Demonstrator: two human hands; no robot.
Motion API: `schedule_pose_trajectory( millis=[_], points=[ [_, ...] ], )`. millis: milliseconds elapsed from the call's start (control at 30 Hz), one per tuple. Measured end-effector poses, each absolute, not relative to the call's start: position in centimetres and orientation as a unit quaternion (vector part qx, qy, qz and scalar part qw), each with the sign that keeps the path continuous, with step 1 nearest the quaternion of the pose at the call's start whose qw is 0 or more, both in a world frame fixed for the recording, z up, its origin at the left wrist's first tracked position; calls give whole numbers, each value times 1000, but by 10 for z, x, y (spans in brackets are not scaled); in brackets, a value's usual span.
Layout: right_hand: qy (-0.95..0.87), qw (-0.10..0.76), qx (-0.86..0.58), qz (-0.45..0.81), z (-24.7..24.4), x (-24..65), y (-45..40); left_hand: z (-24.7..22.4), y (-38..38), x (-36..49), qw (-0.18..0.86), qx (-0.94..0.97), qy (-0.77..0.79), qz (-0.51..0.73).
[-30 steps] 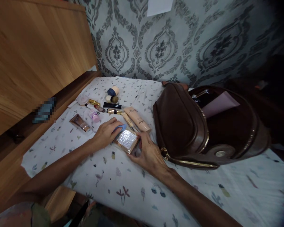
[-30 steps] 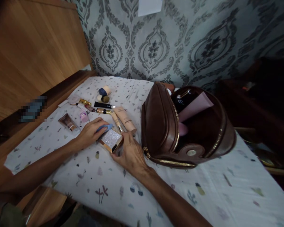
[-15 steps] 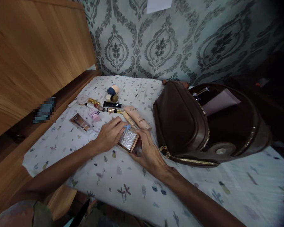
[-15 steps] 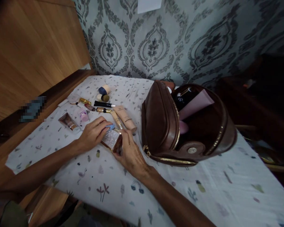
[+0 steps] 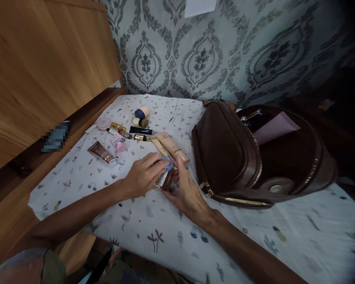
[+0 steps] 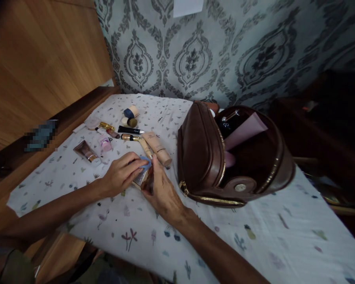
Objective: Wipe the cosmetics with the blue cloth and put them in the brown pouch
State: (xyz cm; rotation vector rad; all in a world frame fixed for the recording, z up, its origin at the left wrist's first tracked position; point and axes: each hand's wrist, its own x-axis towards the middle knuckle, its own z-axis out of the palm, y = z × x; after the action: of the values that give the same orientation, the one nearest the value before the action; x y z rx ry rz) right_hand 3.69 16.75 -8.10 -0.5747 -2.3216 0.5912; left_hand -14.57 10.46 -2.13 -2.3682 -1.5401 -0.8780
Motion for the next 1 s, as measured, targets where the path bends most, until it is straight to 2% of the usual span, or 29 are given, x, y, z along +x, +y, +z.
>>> schedule_pose_trajectory(
  millis=[267,467,567,767,1000],
  points=[
    [-878,340,-222,254,-84,37,172,-16,102,-147,70,-873,-433,-214],
    [-872,327,-234,279,-84,38,174,-8,100,-156,-63,-895,-394,-201],
    [-874,328,-239,269,-81,37,174,-13,102,-160,-71,-875,-415,-238],
    [-874,332,-245,257,-82,33,175,-25,111,-179,5,-787,-529,-316],
    [-848,319,-281,315,-82,33,179,-35,111,-198,-68,-755,-579,-302]
  ],
)
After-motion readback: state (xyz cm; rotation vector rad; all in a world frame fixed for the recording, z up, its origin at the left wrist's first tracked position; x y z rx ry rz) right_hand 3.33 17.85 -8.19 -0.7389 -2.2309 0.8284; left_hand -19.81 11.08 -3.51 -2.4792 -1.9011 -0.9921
